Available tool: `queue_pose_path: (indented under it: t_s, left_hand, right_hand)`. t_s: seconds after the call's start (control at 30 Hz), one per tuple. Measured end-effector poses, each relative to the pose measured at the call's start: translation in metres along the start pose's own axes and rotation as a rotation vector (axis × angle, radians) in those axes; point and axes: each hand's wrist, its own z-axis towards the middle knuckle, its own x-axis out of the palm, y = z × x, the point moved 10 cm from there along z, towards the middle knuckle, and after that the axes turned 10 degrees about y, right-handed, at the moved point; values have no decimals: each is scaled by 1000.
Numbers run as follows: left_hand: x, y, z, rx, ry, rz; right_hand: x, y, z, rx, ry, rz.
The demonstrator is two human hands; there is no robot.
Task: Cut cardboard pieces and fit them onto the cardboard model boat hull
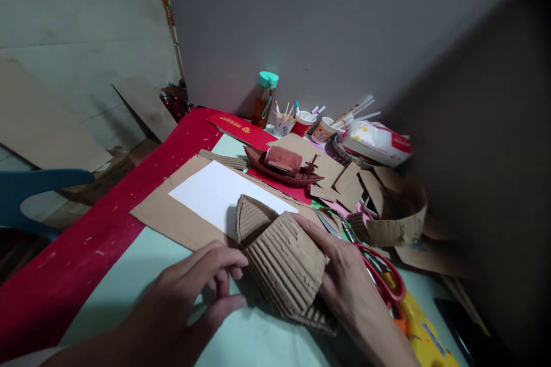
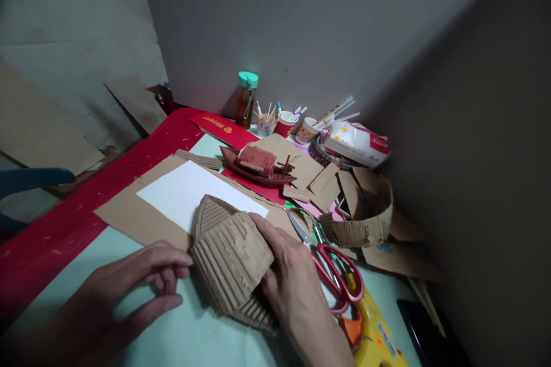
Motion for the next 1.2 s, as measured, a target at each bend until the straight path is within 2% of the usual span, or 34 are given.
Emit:
queue_pose_path:
  t_s: [0.13, 0.2, 0.37, 0.57, 0.77, 0.9, 1.0, 1.2]
  left_hand:
    - [-19, -1, 14, 61, -3, 82]
    - [-21, -1, 21, 77, 12, 91]
    - [-4, -12, 29, 231, 107, 112]
    - [10, -9, 31, 219, 167, 208]
    - [12, -12, 26, 267, 101, 227]
    - [14, -6, 22, 289, 63, 214]
    - [15, -3, 24, 293, 63, 234]
    - [14, -16, 30, 399, 92, 280]
  right_hand:
    - [-1, 2, 1, 18, 7, -18]
    - [-3, 7, 1, 0, -12, -52]
    - [-5, 14, 3, -13, -48, -89]
    - [-6, 6, 1, 21, -80, 0]
    - [-5, 6, 0, 56, -67, 30]
    - [-4, 9, -1, 52, -42, 22]
    - [-1, 9, -2, 53, -29, 49]
    - [4, 13, -3, -2, -83, 2]
